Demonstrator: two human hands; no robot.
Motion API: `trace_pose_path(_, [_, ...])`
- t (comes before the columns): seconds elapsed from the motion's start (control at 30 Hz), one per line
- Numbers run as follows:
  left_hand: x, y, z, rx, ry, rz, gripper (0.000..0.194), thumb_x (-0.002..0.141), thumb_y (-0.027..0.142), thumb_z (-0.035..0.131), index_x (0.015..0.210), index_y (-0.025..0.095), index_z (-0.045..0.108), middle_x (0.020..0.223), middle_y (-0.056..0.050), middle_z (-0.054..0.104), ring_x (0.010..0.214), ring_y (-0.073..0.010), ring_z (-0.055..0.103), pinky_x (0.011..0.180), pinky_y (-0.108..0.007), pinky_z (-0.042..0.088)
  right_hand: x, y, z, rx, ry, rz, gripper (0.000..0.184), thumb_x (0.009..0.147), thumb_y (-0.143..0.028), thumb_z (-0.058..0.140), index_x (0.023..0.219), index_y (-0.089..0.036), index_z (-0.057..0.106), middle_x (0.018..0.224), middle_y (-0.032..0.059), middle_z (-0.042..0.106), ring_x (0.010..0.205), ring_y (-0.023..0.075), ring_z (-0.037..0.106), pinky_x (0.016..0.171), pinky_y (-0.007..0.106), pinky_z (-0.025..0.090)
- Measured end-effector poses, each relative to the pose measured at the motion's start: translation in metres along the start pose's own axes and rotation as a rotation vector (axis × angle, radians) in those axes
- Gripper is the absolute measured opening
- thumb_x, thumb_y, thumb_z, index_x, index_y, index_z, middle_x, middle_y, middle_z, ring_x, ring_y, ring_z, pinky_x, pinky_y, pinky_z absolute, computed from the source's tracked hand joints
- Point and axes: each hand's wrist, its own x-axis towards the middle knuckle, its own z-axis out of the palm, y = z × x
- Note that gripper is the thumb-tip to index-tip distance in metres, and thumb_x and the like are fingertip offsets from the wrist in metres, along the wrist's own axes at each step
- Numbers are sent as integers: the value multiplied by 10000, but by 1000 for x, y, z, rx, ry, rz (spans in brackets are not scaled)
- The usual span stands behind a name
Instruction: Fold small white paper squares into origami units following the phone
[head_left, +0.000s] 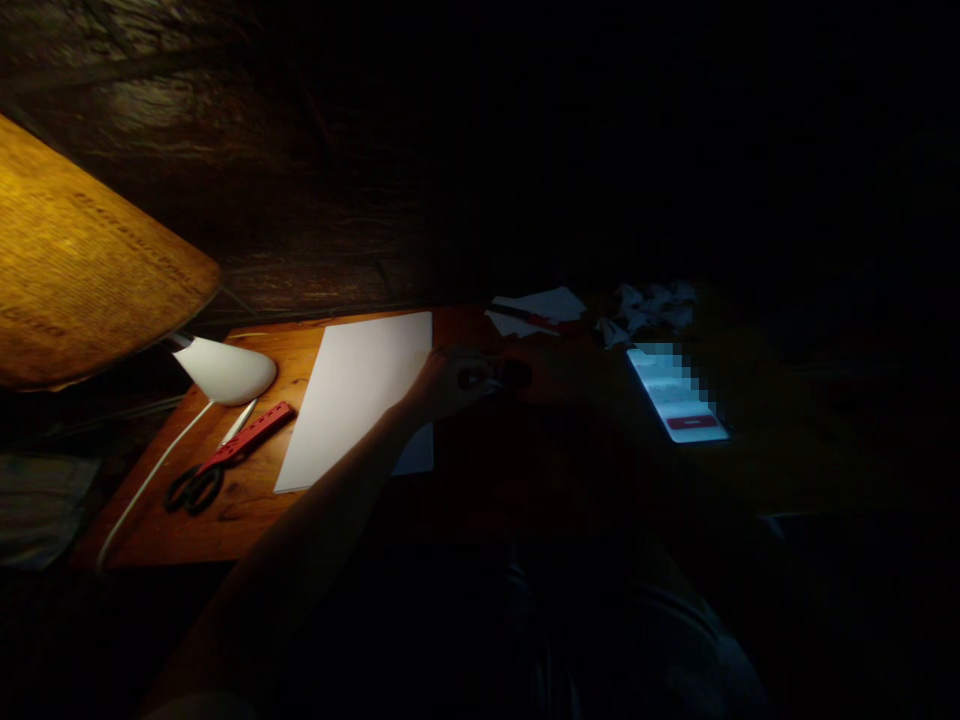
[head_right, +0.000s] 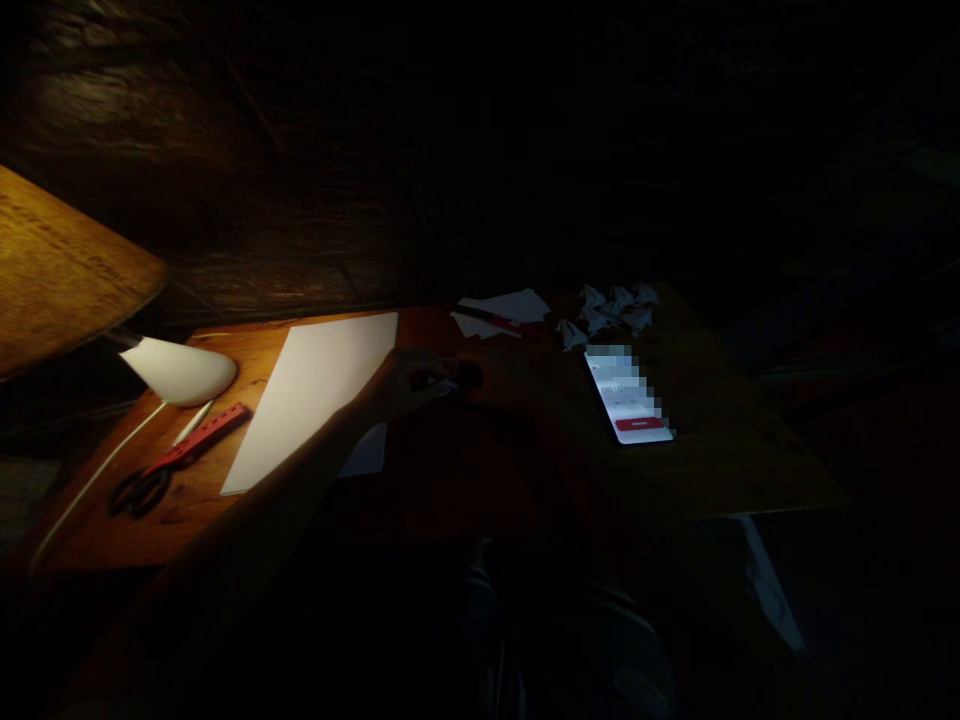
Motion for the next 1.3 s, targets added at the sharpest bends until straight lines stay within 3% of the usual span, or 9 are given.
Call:
trace_pose_path(0.13, [-1, 3, -2, 6, -14, 7, 194, 797, 288, 671, 968, 209, 722, 976, -60, 753, 923, -233, 680, 860, -393, 512, -3, -6, -6, -40, 4, 16, 163, 825, -288, 706, 946, -179, 698, 1047, 90, 742, 897, 230, 650, 736, 291, 438])
trace_pose_path(0.3, [-7, 10, -7, 76, -21, 111, 485, 694, 169, 660, 1177, 202, 631, 1223, -106, 637, 1144, -288, 599, 999, -476, 464, -5, -12, -12, -59, -1, 51, 237, 830, -321, 730, 1026, -190, 714, 1086, 108, 746, 895, 249, 670, 730, 304, 461])
trace_pose_path(0.4, [-8, 13, -9, 125, -27, 195, 380, 698, 125, 641, 1065, 204, 694, 1298, -118, 546, 1211, -306, 538, 1019, -490, 448, -3, -10, -10, -48, -17, 43, 257, 813, -330, 757, 1019, -181, 720, 1095, 114, 745, 898, 248, 676, 721, 295, 462])
trace_pose_path(0.53, [-7, 16, -11, 160, -62, 240, 232, 770, 130, 624, 931, 232, 756, 1273, -102, 540, 1196, -304, 521, 983, -494, 467, -2, -7, -6, -28, -19, 46, 256, 819, -319, 756, 1020, -169, 706, 1082, 117, 744, 900, 240, 679, 732, 288, 465])
trace_pose_path(0.77, [-7, 15, -11, 121, -60, 269, 256, 785, 133, 636, 993, 230, 748, 1254, -96, 577, 1167, -280, 544, 967, -477, 495, -3, -7, -7, -76, -18, 58, 277, 842, -373, 737, 1027, -168, 715, 1075, 134, 743, 902, 256, 678, 732, 299, 464])
trace_pose_path(1.03, [-6, 7, -9, 150, -45, 261, 197, 804, 125, 651, 910, 245, 766, 1223, -72, 602, 1173, -257, 561, 980, -454, 497, -2, -7, -7, -68, -30, 46, 242, 859, -360, 709, 1017, -177, 713, 1095, 111, 742, 915, 240, 682, 742, 286, 463])
trace_pose_path(1.3, [-5, 3, -11, 169, -27, 289, 179, 808, 143, 690, 915, 263, 767, 1196, -57, 615, 1147, -245, 576, 963, -445, 510, -3, -9, -8, -83, -25, 60, 325, 837, -401, 747, 1088, -197, 714, 1102, 118, 748, 914, 258, 695, 724, 290, 478])
